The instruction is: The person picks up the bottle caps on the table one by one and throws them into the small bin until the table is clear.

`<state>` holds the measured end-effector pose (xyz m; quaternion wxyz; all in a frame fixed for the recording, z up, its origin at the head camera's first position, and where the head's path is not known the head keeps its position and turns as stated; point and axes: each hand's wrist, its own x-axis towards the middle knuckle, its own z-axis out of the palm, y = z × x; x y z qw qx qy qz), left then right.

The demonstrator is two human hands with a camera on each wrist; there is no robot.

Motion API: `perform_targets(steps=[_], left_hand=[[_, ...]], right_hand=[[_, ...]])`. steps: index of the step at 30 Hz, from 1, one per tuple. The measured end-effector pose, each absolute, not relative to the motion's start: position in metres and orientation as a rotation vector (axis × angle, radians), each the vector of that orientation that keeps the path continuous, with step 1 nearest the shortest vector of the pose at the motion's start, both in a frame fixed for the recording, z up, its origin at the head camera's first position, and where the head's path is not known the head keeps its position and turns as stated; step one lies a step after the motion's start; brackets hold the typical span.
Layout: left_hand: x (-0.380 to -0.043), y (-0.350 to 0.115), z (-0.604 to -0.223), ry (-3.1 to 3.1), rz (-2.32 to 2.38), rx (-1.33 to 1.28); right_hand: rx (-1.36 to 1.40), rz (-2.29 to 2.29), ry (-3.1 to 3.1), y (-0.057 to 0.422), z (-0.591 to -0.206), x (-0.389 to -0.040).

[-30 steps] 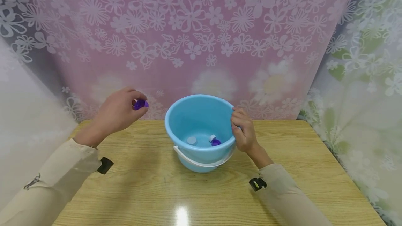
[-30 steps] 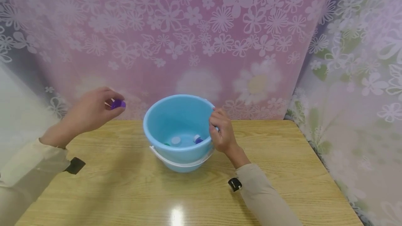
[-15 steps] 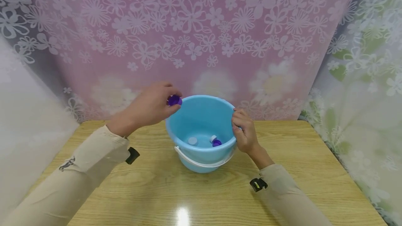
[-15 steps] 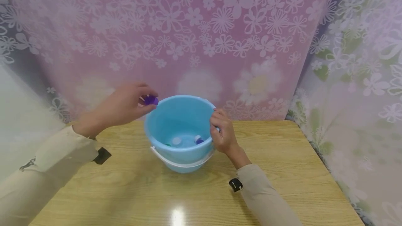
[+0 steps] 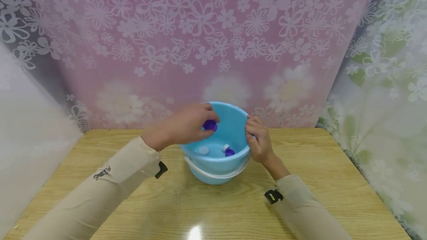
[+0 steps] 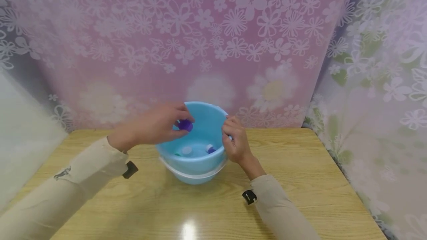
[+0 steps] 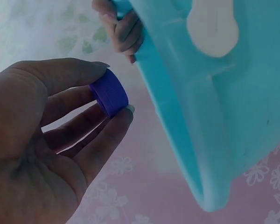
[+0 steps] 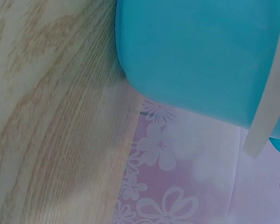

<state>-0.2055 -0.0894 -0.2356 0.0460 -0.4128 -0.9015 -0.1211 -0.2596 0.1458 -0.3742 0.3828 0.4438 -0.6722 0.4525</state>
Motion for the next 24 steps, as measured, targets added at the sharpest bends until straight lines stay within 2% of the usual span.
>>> perform_targets(steps=[11,24], left_hand=[[-0.203,-0.084,-0.256,-2.762,-0.389,-1.372],[-0.2,-0.083,-0.26,-2.795,-0.368,-1.44]], right_hand=[[1.128,1.145,-1.723,0.146,-0.374,-0.26],[1.135,1.139,-1.696,0.145,-0.373,-0.259]])
